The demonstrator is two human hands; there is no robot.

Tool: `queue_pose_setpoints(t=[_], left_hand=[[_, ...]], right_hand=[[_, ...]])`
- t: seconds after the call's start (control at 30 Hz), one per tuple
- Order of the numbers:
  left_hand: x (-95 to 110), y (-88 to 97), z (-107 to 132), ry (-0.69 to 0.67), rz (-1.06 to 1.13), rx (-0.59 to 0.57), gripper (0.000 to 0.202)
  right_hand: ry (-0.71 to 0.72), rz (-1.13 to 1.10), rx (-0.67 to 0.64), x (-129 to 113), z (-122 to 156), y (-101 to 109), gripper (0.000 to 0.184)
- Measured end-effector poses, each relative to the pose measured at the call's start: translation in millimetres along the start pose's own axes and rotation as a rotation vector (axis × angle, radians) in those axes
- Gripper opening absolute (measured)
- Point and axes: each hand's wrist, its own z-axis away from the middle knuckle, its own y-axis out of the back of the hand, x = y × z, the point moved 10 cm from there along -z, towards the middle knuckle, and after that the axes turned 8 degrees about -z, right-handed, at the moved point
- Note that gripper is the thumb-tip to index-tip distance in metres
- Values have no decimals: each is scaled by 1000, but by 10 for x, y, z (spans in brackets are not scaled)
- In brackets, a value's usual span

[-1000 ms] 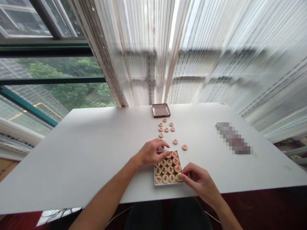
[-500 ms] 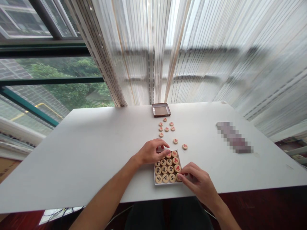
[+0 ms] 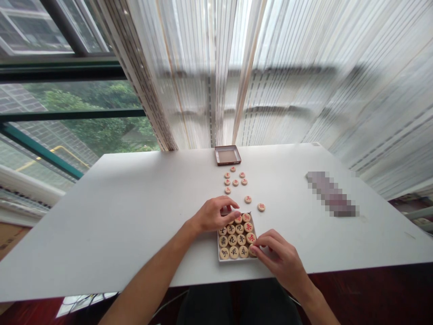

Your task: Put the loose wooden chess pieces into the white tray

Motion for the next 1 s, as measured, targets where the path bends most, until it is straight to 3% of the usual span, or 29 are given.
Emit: queue_pose_setpoints(t=[0.7, 0.87, 1.0], left_hand=[[-38, -10, 2, 24, 34, -2, 31], [-51, -18, 4, 29, 34, -7, 32], [-40, -11, 1, 19, 34, -1, 31]], right_hand=[[-52, -24, -23, 37, 16, -15, 8], [-121, -66, -8, 118, 19, 47, 13], [-93, -67, -6, 85, 11, 73, 21]])
